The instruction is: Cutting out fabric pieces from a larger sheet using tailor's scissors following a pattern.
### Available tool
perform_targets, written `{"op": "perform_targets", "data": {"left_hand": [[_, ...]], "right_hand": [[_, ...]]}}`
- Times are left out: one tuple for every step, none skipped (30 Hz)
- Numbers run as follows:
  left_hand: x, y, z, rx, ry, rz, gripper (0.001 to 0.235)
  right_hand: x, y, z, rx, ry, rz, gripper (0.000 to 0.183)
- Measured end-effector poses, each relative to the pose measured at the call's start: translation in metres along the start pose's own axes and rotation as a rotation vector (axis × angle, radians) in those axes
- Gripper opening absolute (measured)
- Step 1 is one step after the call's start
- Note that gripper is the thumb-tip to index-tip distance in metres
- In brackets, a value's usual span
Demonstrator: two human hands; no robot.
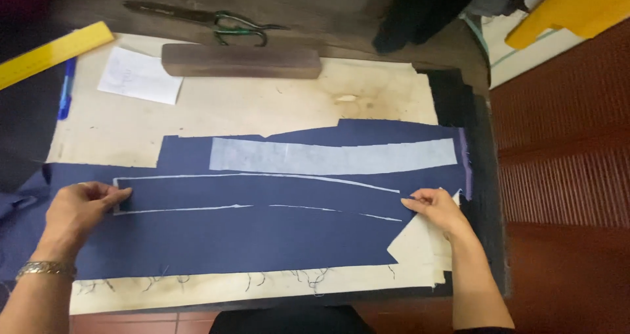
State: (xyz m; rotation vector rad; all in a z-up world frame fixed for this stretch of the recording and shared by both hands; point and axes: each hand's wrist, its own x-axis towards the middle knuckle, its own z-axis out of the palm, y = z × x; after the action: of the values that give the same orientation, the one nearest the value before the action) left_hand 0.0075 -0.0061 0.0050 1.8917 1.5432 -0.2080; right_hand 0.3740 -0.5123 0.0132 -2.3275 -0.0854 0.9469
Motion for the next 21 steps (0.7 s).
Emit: {"op": "perform_targets", "data": {"left_hand": [[0.001,-0.001,0.002,0.001,-0.005,0.006,0.031],[0.001,-0.003,0.001,-0.048,-0.005,0.016,0.029],[0.001,-0.005,0.001,-0.098,-0.005,0.027,0.028],[0.005,-0.011,0.002,-0.097,-0.003,0.028,0.028],[0.009,-0.016,0.003,-0.171,-0.002,0.041,0.026],[0.013,-0.022,0.005,-0.246,0.0,0.054,0.025],[0.013,-0.022,0.004,-0.244,0.0,0.054,0.025],[0.014,-0.023,0.004,-0.234,-0.001,0.066,0.024],[0.015,-0.023,0.004,-0.224,-0.003,0.077,0.024],[0.018,-0.024,0.007,-0.225,0.003,0.074,0.024],[0.021,-0.026,0.009,-0.167,-0.002,0.099,0.023],[0.024,-0.03,0.006,-0.107,0.0,0.12,0.024],[0.026,-0.028,0.01,-0.104,0.013,0.113,0.024],[0.028,-0.028,0.009,-0.066,0.002,0.106,0.026],[0.03,-0.028,0.008,-0.029,-0.009,0.097,0.028],[0.024,-0.023,0.004,-0.027,0.012,0.08,0.028],[0.018,-0.018,0.0,-0.028,0.006,0.048,0.026],[0.013,-0.011,-0.001,-0.033,-0.004,0.021,0.023],[0.01,-0.01,-0.005,-0.035,0.013,0.009,0.023],[0.007,-0.007,-0.006,-0.054,-0.002,0.008,0.023],[0.005,-0.003,-0.007,-0.073,-0.015,0.007,0.023]], "right_hand": [[-0.003,0.0,-0.002,0.002,0.006,0.005,0.022],[-0.004,-0.001,-0.002,0.033,-0.003,0.005,0.021],[-0.005,-0.002,-0.002,0.064,-0.012,0.005,0.02],[-0.006,-0.005,-0.002,0.065,-0.012,0.003,0.02],[-0.008,-0.007,-0.002,0.072,-0.011,0.023,0.019],[-0.01,-0.009,-0.001,0.08,-0.011,0.043,0.019],[-0.009,-0.008,0.002,0.081,-0.012,0.043,0.019],[-0.007,-0.006,0.004,0.074,-0.014,0.025,0.019],[-0.005,-0.005,0.007,0.066,-0.016,0.006,0.02],[-0.001,0.001,0.006,0.066,-0.021,0.001,0.02],[0.002,0.006,0.006,0.039,0.006,-0.021,0.022],[0.008,0.01,0.011,0.015,0.026,-0.048,0.024],[0.013,0.022,0.007,0.019,0.014,-0.057,0.024],[0.022,0.03,0.006,-0.096,0.045,-0.114,0.025],[0.031,0.039,0.006,-0.21,0.077,-0.173,0.028],[0.029,0.037,0.008,-0.207,0.057,-0.192,0.028],[0.028,0.035,0.01,-0.184,0.07,-0.153,0.031],[0.026,0.035,0.008,-0.164,0.087,-0.111,0.034],[0.023,0.029,0.012,-0.163,0.073,-0.126,0.034],[0.019,0.025,0.011,-0.129,0.078,-0.101,0.039],[0.016,0.021,0.01,-0.094,0.081,-0.075,0.045]]}}
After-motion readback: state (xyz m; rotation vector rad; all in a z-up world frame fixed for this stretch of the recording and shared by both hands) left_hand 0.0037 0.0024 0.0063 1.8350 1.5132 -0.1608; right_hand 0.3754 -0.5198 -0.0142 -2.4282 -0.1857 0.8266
